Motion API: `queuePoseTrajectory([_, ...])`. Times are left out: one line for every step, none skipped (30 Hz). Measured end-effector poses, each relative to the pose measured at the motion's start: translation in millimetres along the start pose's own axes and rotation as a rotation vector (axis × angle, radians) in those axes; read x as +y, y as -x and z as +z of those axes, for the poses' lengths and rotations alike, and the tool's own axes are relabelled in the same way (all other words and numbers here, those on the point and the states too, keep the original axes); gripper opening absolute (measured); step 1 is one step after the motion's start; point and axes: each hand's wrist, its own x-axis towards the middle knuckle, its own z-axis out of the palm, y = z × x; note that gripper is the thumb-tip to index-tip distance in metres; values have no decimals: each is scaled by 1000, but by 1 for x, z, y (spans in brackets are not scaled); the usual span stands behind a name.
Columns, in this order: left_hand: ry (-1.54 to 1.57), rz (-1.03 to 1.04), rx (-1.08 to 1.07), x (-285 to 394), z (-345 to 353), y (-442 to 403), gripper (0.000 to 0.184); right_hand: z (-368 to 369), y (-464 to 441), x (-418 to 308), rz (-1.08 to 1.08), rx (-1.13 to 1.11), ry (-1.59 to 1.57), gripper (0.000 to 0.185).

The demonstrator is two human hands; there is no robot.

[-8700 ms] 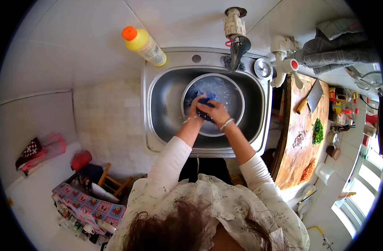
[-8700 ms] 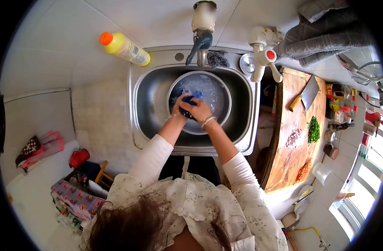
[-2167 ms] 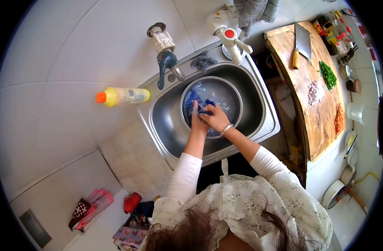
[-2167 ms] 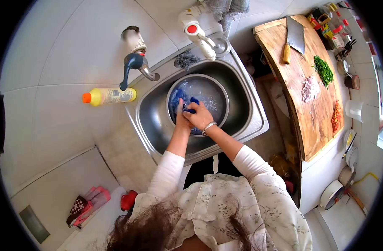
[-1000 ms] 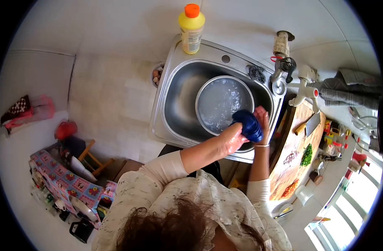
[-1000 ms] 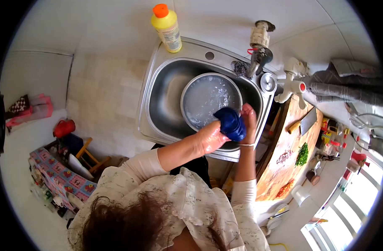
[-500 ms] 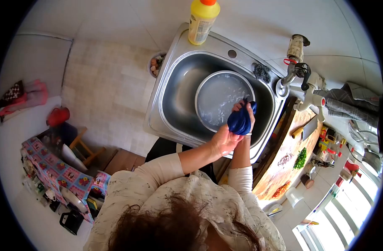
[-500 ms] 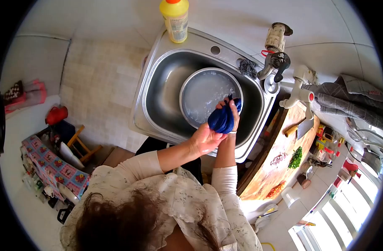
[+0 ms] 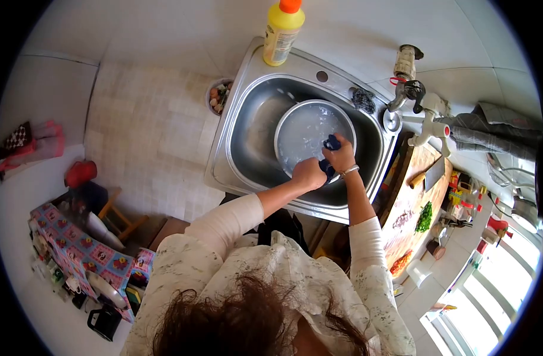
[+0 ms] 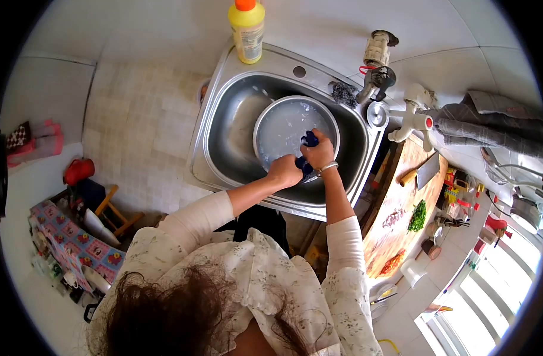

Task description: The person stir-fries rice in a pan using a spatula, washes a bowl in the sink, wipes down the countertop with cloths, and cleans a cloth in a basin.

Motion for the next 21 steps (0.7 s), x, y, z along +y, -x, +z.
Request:
queuePoseTrajectory([-70,69,-20,1,-3,0,15,1,2,-16,42,2,89,47])
queuePoseTrajectory([-141,139,-41,2,-7,0,16,3,4,-28,85,4,177,48])
queuePoseTrajectory([-212,209,-61,3,-11,0,17,6,4,-32,118,-16,172,49])
queuePoseTrajectory([-252,296,-32,-1,-10,-1,17,12,4,-28,153,23,188,49])
queuePoseTrajectory([-291,384,-4,-7,-6,-4,17,21,4,-20,191,61,204,50])
queuePoseTrajectory([-328,473,25,-13,-2,-8,18,27,4,-12,228,101,220,50])
queuePoseTrajectory([-391,512,-13,-14,-3,-10,21,27,6,-9,299,88,232,51])
queuePoseTrajectory([-456,550,-51,-14,-5,-11,25,29,10,0,356,121,56,48])
queuePoseTrajectory([-521,587,-89,-16,-8,-12,28,32,16,11,410,153,-122,45])
queuePoseTrajectory([-560,664,-65,-19,-10,-14,31,33,22,18,459,183,-300,42])
queuePoseTrajectory([-599,742,-44,-23,-12,-16,33,21,35,5,554,31,-904,26])
queuePoseTrajectory([-635,820,-26,-28,-13,-17,36,9,48,-7,606,4,-1014,23])
queuePoseTrajectory([-618,895,-45,-34,-16,-21,44,-3,59,-19,654,-29,-1120,20])
queuePoseTrajectory([-617,873,-80,-29,-20,-20,42,-13,66,-28,699,-63,-1227,17])
queuePoseTrajectory([-618,849,-119,-24,-24,-17,40,-20,71,-32,689,-93,-1238,14])
queuePoseTrajectory([-619,820,-156,-21,-27,-15,39,-24,75,-29,620,-91,-1160,15])
queuePoseTrajectory([-232,599,-324,-25,-24,-18,41,-27,79,-25,550,-89,-1081,15])
queuePoseTrajectory([149,361,-474,-31,-19,-24,43,-30,80,-24,479,-85,-1002,16])
queuePoseTrajectory([527,104,-607,-34,-16,-28,44,-33,82,-31,411,-31,-815,18])
queuePoseTrajectory([1046,15,-658,-24,-30,-26,47,-39,86,-38,192,29,-542,19])
queuePoseTrajectory([1134,-123,-499,-24,-31,-34,50,-45,90,-46,-24,85,-264,21])
